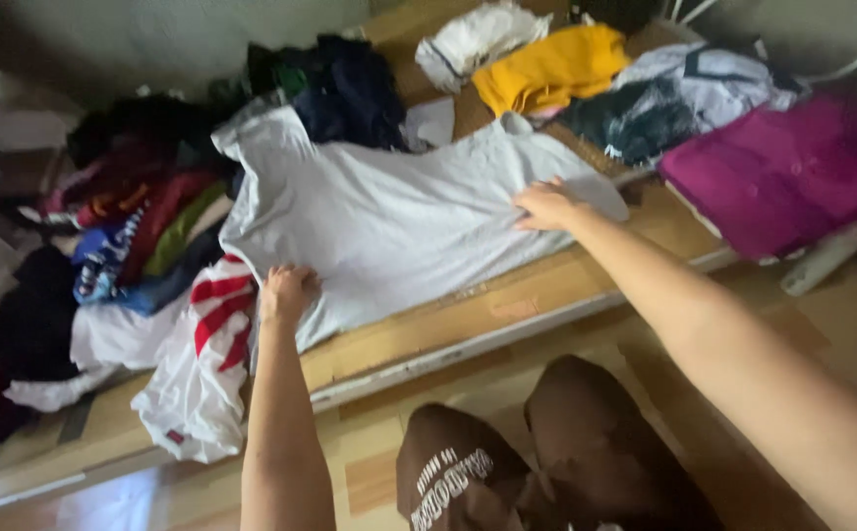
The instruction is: Folding various items of clothing including t-shirts and hoodies on top of a bed structure.
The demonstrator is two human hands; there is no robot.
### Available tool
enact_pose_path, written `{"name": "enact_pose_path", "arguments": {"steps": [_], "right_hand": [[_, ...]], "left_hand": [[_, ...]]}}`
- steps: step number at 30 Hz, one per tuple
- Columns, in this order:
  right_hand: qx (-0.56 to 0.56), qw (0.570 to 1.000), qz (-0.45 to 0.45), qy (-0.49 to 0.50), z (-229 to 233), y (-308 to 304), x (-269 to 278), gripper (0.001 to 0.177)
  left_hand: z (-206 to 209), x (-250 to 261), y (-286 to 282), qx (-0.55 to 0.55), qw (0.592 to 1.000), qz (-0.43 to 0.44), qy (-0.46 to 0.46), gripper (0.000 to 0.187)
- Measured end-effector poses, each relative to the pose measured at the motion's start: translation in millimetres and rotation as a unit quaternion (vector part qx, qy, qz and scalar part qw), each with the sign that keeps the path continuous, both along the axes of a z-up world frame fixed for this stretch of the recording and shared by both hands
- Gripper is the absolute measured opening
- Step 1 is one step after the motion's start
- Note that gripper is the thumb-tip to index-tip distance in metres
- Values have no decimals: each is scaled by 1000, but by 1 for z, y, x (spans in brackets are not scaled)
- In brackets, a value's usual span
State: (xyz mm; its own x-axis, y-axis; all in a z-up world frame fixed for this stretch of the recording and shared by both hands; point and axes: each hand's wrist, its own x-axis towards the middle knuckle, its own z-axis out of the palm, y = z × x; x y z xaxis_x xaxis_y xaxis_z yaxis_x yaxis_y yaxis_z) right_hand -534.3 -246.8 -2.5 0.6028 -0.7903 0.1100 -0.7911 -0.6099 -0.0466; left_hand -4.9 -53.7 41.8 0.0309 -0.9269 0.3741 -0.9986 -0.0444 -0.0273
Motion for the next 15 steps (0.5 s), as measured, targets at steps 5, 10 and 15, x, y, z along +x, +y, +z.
{"name": "enact_pose_path", "arguments": {"steps": [5,10,15], "right_hand": [[5,998,-67,-3,38,-15,-57,38],[-10,985,-158,67,49,-8,-58,25],[-154,974,-167,17,73,-10,-27,30]], "left_hand": [[25,8,-9,-36,998,-42,24,19],[21,8,-34,-3,1000,-7,-20,21],[34,-4,-78,29,998,-2,-61,41]]}}
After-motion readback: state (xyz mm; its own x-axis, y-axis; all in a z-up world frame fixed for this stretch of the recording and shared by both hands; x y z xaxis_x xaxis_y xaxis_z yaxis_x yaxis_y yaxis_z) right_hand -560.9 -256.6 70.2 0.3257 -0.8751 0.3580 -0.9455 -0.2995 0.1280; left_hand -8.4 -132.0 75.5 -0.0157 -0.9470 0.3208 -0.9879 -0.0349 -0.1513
